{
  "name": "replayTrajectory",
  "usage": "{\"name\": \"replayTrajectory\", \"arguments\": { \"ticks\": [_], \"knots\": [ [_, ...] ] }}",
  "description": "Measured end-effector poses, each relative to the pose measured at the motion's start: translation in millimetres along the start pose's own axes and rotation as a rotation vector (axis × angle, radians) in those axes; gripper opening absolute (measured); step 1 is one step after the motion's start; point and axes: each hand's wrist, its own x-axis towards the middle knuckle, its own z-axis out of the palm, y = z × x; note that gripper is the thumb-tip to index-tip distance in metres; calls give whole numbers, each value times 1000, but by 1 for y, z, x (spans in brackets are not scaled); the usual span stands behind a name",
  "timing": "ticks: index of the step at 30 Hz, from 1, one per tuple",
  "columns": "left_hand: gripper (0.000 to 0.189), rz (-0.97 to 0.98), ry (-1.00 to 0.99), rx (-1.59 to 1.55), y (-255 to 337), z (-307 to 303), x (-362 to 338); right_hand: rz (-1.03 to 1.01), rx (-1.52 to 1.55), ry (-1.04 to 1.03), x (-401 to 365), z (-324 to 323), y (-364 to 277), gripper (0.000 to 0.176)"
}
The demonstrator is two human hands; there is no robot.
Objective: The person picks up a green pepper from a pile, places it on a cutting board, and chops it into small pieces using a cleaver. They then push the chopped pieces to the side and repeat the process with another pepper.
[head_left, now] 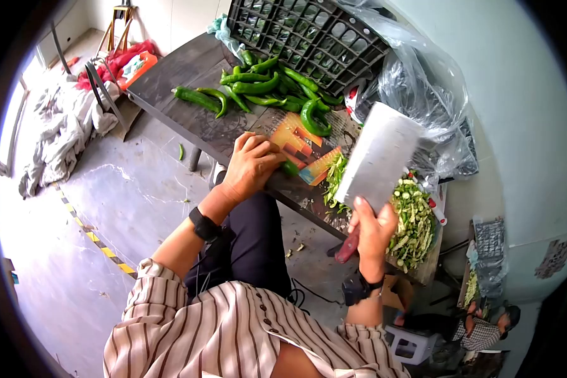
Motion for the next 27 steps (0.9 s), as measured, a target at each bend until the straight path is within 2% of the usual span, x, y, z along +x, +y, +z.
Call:
{"name": "replayTrajectory", "arguments": {
  "ticks": [5,9,11,19,23,26,27],
  "knots": [
    [18,-30,34,-14,-2,3,0,101,-236,-230,35,25,8,13],
    [18,-57,26,-21,-1,3,-1,53,-306,-329,53,39,17,15],
    [19,-74,35,-27,0,3,0,97,-371,-343,58,45,13,15],
    [21,-61,64,-27,-2,3,-2,-55,-500,-417,66,51,22,14],
    [22,-69,77,-28,-1,5,-3,-60,-542,-438,70,54,22,14],
    [22,-74,92,-18,-2,5,-3,4,-532,-455,69,55,20,13],
    [23,-73,90,-25,-2,5,-3,104,-520,-461,68,55,18,13]
  ]
}}
